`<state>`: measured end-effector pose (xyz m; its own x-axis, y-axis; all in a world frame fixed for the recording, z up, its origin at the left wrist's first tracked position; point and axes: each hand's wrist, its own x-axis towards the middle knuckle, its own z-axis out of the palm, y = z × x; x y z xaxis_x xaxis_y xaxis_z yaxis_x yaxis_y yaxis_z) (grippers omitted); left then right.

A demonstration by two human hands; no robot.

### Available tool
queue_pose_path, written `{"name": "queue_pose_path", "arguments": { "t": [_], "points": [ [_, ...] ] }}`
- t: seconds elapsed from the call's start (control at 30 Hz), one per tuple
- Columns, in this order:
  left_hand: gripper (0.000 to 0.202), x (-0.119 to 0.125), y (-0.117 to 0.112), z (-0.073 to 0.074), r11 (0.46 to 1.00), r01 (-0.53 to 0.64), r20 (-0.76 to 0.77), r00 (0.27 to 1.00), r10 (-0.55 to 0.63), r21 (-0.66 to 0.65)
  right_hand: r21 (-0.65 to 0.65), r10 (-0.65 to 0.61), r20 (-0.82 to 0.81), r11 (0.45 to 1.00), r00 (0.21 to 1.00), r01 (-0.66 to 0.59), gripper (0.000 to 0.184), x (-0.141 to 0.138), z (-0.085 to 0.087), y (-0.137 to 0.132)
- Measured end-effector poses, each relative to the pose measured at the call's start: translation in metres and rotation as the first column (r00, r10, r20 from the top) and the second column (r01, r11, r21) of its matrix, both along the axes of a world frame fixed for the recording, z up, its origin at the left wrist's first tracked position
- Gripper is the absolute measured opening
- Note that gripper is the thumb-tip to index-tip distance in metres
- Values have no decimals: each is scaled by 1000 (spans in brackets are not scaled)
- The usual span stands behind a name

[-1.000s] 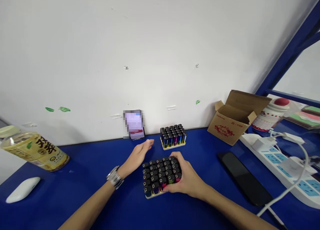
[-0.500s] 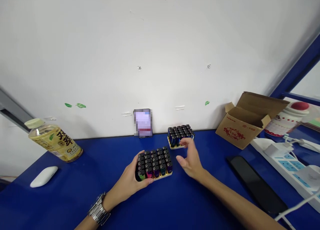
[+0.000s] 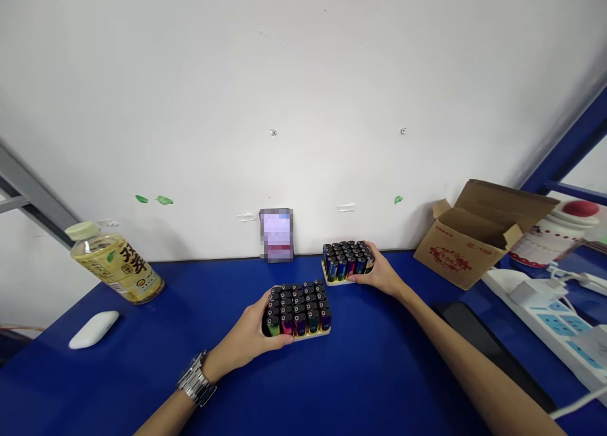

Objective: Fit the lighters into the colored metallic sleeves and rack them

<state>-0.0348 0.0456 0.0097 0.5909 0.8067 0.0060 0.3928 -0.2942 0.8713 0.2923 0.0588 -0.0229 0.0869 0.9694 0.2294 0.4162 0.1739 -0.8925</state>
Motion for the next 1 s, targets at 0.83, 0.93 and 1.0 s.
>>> {"name": "queue_pose_path", "arguments": {
  "t": [0.83, 0.93, 1.0],
  "points": [
    [41, -3, 1, -17, 917, -259, -28, 960, 280, 304, 394, -312, 207, 894, 927, 213, 17, -21, 3, -68],
    [22, -1, -11, -15, 879, -183, -55, 972, 230, 440, 252, -42, 289, 967, 956, -34, 11, -49, 12, -74],
    [17, 2, -17, -15, 863, -142, -34, 983, 181, 485, 231, -36, 277, 973, 960, -30, 20, -68, 12, -74]
  ]
}}
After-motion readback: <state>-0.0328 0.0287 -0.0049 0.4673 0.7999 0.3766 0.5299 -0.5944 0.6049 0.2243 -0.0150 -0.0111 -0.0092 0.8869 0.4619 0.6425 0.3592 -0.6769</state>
